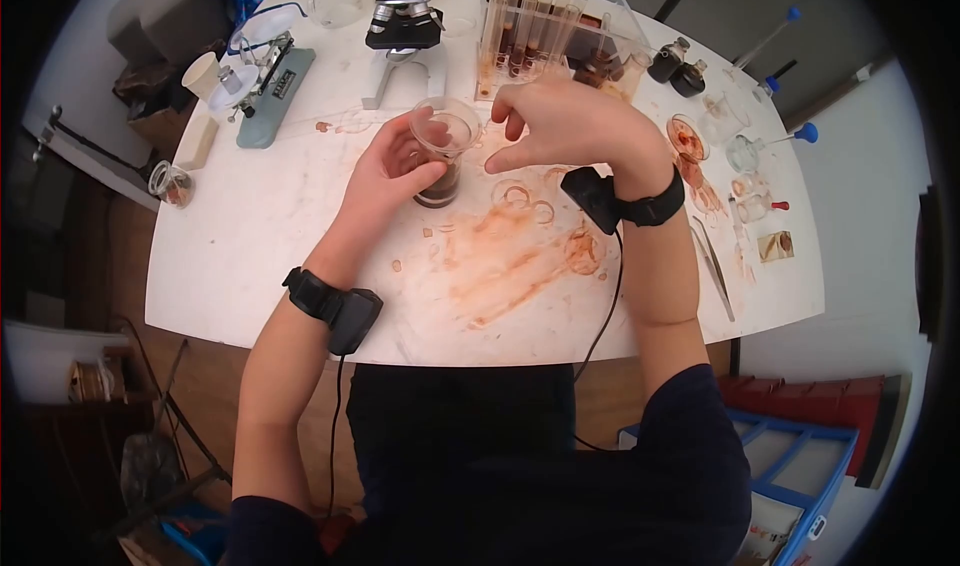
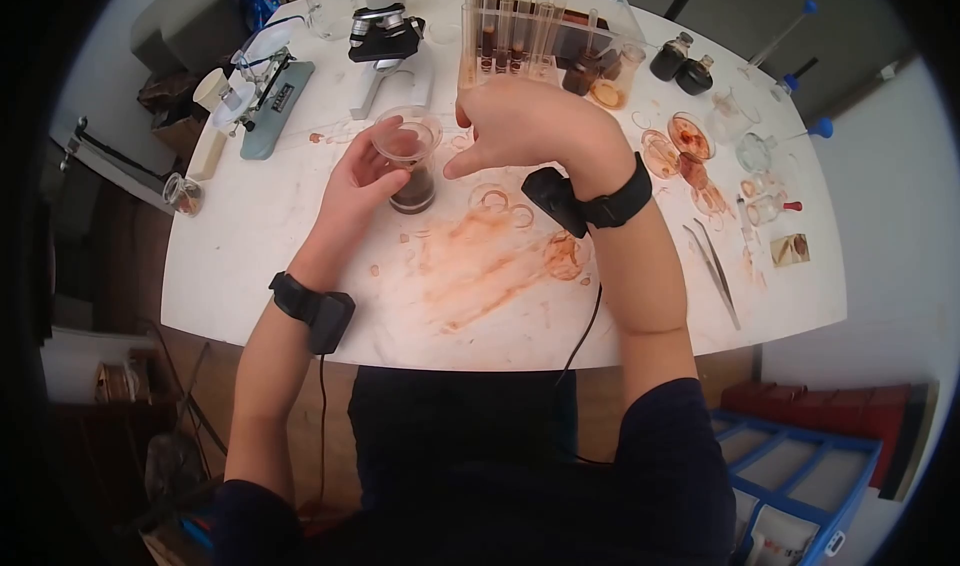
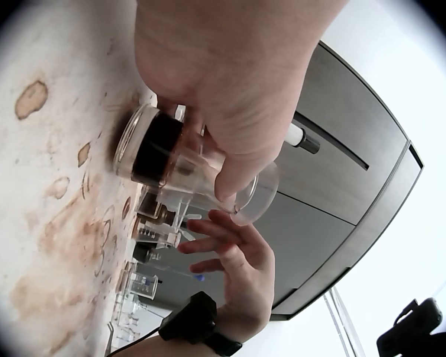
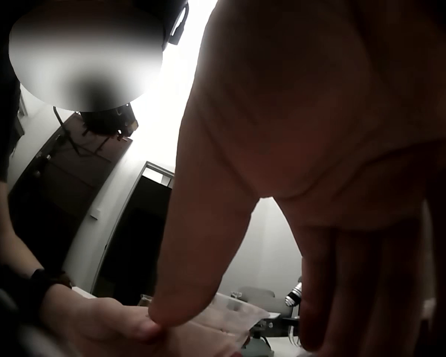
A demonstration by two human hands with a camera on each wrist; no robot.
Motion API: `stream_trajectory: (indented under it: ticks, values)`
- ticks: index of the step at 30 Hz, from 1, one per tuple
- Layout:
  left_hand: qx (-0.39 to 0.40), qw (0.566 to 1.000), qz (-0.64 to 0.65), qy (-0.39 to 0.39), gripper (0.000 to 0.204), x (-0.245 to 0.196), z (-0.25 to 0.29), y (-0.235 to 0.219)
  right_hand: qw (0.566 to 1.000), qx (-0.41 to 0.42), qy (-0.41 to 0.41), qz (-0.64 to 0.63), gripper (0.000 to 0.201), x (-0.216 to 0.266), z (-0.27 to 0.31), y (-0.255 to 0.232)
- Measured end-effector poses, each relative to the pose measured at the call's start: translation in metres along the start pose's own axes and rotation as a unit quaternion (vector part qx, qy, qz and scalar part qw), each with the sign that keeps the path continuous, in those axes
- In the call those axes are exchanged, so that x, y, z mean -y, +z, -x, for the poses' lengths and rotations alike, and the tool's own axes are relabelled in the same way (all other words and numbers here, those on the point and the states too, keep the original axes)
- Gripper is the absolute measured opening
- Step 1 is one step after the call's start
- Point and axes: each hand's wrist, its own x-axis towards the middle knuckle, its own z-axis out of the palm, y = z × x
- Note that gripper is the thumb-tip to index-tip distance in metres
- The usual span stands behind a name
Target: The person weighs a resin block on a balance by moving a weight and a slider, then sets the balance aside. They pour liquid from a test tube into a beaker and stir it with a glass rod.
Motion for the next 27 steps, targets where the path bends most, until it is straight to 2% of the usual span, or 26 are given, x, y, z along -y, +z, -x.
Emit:
stream_trajectory:
  ticks: [4,7,10,13,14,17,22,27]
  values:
    - [0.009,1.0,0.015,0.009,0.073,0.003,-0.002,-0.002,0.993,0.049,-0.001,-0.106,0.062,-0.006,-0.016,0.029]
    - [-0.007,1.0,-0.003,0.015,0.073,-0.003,0.0,0.004,0.989,0.0,-0.013,-0.144,0.06,-0.009,-0.024,0.053]
    - [-0.005,0.999,-0.03,0.018,0.076,0.004,-0.001,0.002,0.98,-0.003,-0.017,-0.199,0.055,-0.001,-0.02,0.065]
    - [0.017,1.0,-0.016,0.008,0.077,0.009,-0.003,0.0,0.95,-0.057,-0.073,-0.299,0.058,0.004,-0.02,0.088]
    - [0.023,1.0,-0.014,0.011,0.077,0.01,-0.003,0.0,0.943,-0.098,-0.067,-0.311,0.053,0.004,-0.021,0.1]
    - [0.047,0.998,-0.009,0.028,0.081,0.012,-0.002,-0.001,0.942,-0.143,-0.043,-0.302,0.053,0.005,-0.024,0.118]
    - [0.082,0.992,-0.045,0.086,0.088,0.015,-0.005,-0.004,0.952,-0.215,0.05,-0.214,0.053,0.013,-0.003,0.114]
    - [0.042,0.993,-0.09,0.066,0.083,0.009,-0.004,-0.007,0.939,-0.237,0.185,-0.166,0.057,-0.014,0.025,0.1]
